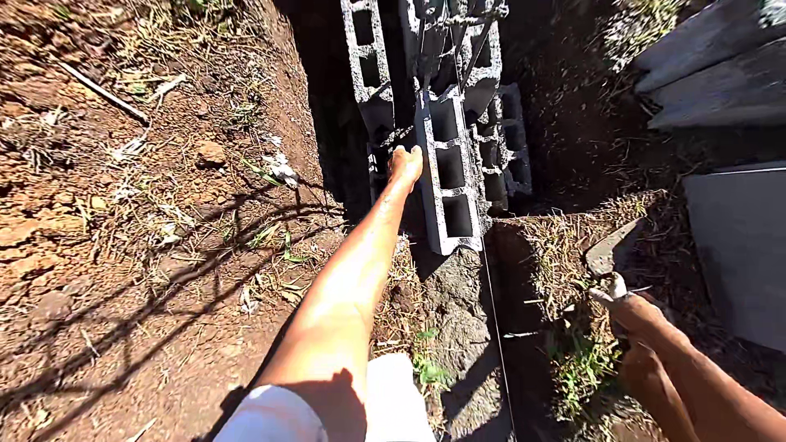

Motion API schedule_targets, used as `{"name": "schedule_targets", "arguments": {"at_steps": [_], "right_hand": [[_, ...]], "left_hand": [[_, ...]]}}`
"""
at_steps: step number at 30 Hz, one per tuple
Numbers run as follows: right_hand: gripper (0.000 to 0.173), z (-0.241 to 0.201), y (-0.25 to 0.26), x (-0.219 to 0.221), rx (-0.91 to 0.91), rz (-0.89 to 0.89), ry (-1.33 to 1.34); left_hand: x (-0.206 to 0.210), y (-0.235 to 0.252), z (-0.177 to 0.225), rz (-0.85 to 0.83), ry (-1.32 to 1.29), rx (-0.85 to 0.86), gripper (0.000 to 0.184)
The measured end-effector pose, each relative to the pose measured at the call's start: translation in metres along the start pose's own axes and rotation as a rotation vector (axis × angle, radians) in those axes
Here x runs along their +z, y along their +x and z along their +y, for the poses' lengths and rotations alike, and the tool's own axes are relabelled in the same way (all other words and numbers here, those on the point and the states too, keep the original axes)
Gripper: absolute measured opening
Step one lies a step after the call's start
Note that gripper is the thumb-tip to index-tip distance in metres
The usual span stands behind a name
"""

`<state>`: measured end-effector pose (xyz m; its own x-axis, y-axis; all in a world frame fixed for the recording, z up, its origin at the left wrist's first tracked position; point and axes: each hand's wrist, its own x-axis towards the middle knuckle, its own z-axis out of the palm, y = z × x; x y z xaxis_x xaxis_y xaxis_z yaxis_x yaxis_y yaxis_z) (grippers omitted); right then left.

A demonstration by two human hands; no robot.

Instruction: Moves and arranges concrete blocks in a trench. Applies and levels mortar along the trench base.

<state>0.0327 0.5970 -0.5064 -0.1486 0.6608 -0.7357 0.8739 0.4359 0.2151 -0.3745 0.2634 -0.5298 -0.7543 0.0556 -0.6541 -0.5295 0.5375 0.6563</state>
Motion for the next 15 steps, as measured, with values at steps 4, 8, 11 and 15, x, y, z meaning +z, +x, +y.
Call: {"name": "schedule_targets", "arguments": {"at_steps": [4, 8, 11, 15], "right_hand": [[0.066, 0.002, 0.016, 0.014, -0.016, 0.063, 0.351], [0.046, 0.0, 0.02, 0.01, -0.014, -0.036, 0.709], [0.043, 0.006, 0.014, -0.013, -0.021, -0.093, 0.634], [0.059, 0.017, -0.009, -0.056, 0.054, -0.139, 0.534]], "left_hand": [[-0.002, 0.007, -0.001, 0.072, -0.033, 0.005, 0.05], [-0.018, -0.017, -0.009, 0.133, 0.032, 0.009, 0.05], [-0.021, -0.055, -0.013, 0.201, 0.011, -0.078, 0.053], [0.001, -0.13, -0.029, 0.193, 0.048, -0.231, 0.054]]}}
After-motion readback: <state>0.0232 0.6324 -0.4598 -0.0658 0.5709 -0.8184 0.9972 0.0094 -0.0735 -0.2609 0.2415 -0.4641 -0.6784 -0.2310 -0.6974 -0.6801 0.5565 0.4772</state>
